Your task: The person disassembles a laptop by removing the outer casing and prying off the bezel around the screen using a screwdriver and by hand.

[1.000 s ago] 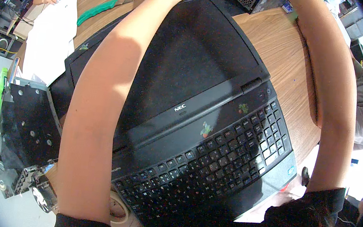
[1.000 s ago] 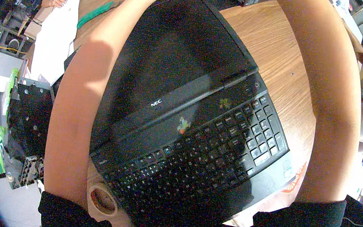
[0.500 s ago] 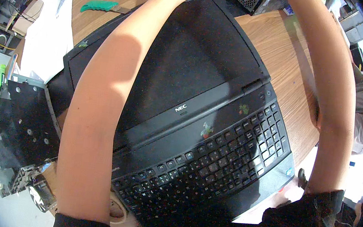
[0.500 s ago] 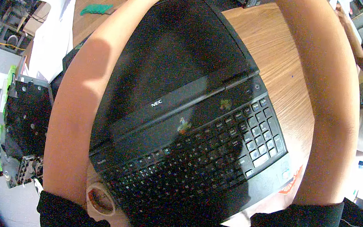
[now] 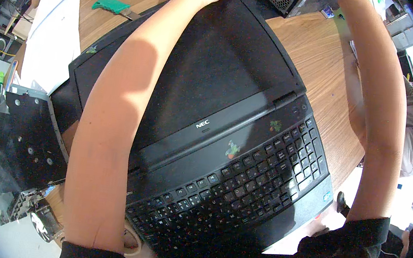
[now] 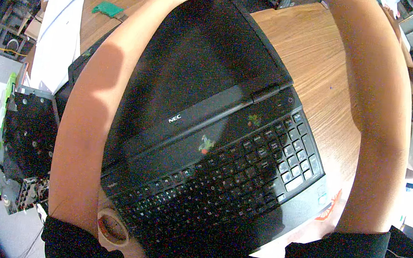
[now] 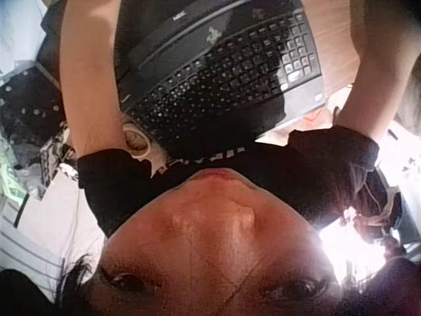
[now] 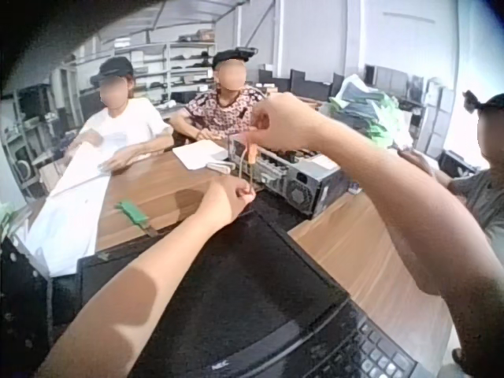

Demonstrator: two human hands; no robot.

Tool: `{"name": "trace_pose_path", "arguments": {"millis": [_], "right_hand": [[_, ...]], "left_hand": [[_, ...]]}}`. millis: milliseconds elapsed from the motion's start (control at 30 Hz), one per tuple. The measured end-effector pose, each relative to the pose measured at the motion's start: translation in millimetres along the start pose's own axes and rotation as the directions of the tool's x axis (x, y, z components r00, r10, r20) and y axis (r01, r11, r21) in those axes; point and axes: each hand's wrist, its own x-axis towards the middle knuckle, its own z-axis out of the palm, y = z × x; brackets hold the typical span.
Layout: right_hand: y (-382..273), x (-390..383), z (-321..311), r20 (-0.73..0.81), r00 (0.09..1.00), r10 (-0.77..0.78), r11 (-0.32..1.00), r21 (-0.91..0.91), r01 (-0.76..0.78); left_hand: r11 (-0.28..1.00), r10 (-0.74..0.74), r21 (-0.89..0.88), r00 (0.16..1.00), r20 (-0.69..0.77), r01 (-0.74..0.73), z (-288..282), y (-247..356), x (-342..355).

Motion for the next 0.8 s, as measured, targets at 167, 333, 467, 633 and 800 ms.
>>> {"name": "trace_pose_path", "arguments": {"millis": [167, 333, 467, 633, 800], "right_hand": [[2, 6, 6, 0.033, 0.999, -0.015, 0.995, -0.102, 0.018], [5, 6, 4, -0.006, 0.973, -0.232, 0.962, 0.146, 0.231], [1, 4, 4, -0.033, 0.999, -0.042, 0.992, -0.117, 0.038], [1, 2, 12, -0.072, 0.98, -0.187, 0.981, 0.033, 0.19], [7, 1, 21, -0.204, 0.972, -0.116, 0.993, 0.0, 0.118]], "left_hand": [[0.999, -0.025, 0.035, 1.0, 0.009, 0.025, -2, 2, 1], [0.995, -0.09, 0.046, 0.996, -0.011, 0.091, -1, 2, 0], [0.994, -0.076, 0.07, 0.996, -0.045, 0.079, 1, 2, -1], [0.998, -0.048, 0.037, 0.997, -0.055, 0.05, 0, 1, -4], [0.994, -0.101, 0.022, 0.992, -0.074, 0.103, -1, 2, -6]]}}
